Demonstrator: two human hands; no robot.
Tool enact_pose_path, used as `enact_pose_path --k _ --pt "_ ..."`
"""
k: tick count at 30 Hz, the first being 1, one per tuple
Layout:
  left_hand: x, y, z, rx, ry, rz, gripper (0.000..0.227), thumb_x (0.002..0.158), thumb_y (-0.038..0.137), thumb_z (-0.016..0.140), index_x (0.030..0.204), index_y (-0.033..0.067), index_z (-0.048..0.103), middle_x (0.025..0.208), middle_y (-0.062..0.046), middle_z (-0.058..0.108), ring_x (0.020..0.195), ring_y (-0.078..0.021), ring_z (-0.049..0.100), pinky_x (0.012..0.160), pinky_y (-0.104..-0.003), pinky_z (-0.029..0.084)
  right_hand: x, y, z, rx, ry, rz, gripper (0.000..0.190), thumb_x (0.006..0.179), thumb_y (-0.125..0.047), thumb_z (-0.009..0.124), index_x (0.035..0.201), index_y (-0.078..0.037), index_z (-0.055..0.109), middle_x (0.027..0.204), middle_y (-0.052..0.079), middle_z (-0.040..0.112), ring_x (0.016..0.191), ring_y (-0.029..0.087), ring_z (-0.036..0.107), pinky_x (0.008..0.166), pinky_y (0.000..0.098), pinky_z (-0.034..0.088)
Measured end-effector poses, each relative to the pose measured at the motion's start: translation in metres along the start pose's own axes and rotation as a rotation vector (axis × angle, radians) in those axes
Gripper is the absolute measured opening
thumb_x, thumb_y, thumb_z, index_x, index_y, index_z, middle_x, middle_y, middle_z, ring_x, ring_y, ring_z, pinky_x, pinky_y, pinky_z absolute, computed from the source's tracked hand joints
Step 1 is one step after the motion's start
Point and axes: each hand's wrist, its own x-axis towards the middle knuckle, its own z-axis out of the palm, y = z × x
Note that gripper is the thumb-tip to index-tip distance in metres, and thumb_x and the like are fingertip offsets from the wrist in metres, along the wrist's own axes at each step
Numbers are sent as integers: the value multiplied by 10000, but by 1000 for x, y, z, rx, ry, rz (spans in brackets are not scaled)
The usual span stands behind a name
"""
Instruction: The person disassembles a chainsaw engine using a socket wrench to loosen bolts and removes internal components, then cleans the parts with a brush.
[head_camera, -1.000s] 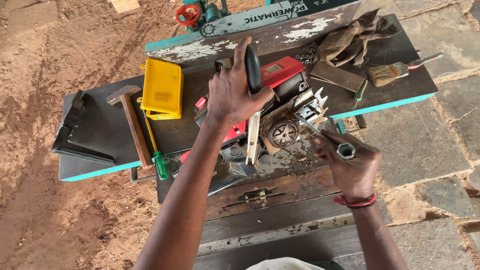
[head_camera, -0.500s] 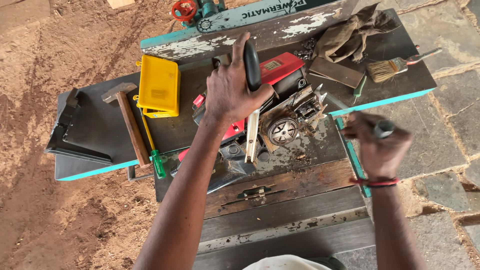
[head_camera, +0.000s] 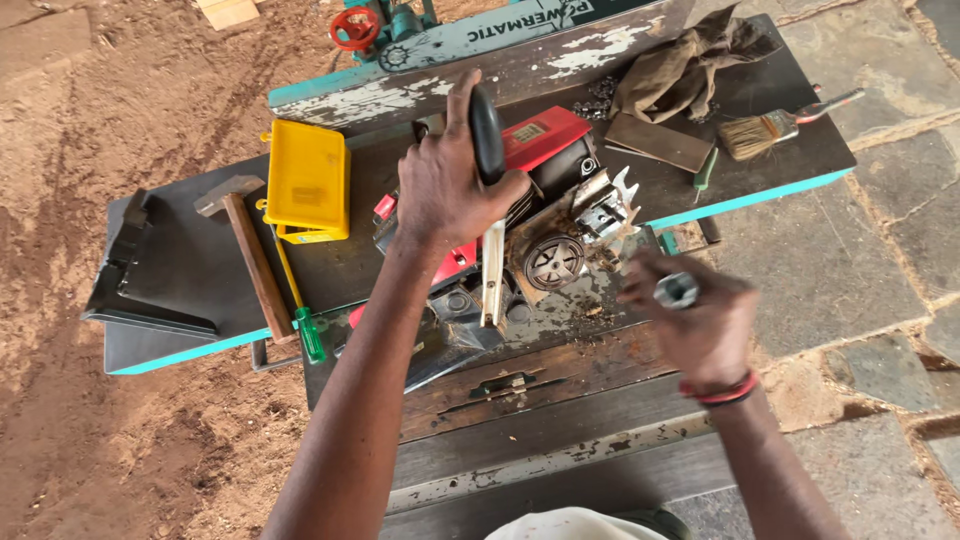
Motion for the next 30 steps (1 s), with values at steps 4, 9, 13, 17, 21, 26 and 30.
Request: enact_pose_path --k 4,9,13,17,21,26,30 --pt "-3 3 -2 90 84 88 1026 771 481 701 1588 106 205 831 -185 729 764 -374 765 814 -533 607 -2 1 1 -46 -4 -77 118 1015 -31 675 1106 24 726 938 180 774 822 198 800 617 271 681" --pt "-5 6 -4 91 74 55 1048 744 467 710 1590 105 207 808 -177 747 778 -396 756 821 -541 596 1 7 -5 -123 -46 -28 98 1016 -61 702 1026 24 749 896 171 779 748 196 800 547 276 612" --pt "-5 3 -2 75 65 41 1041 755 465 692 1593 104 193 793 -164 747 737 -379 765 779 -499 622 2 2 -5 -40 18 24 97 1026 -71 697 1050 9 746 922 146 777 803 182 798 603 264 667" --pt "-2 2 -3 90 88 93 1033 771 466 707 1587 95 192 782 -158 747 707 -369 765 789 -499 621 10 -4 0 -183 -64 -200 96 1004 -26 681 1071 -15 749 958 134 792 824 165 789 618 254 648" --pt "-3 0 -1 79 72 92 1018 776 463 705 1582 96 202 756 -152 734 722 -367 768 780 -504 627 18 -2 -6 -332 -74 -216 142 968 -66 731 1100 -22 758 940 134 791 752 176 762 583 290 616" --pt "-3 2 -1 36 51 62 1031 772 452 694 1595 104 180 772 -147 728 715 -353 777 795 -489 636 15 -3 -17 -345 -210 -275 109 990 -26 695 1084 -19 749 992 156 782 752 180 767 532 245 632" --pt "-3 -1 0 68 63 57 1023 764 445 703 1591 116 201 794 -164 734 744 -361 769 765 -509 632 19 -1 -10 -379 -189 -263 133 970 -32 734 1099 -6 752 1000 181 786 737 187 765 530 270 622"
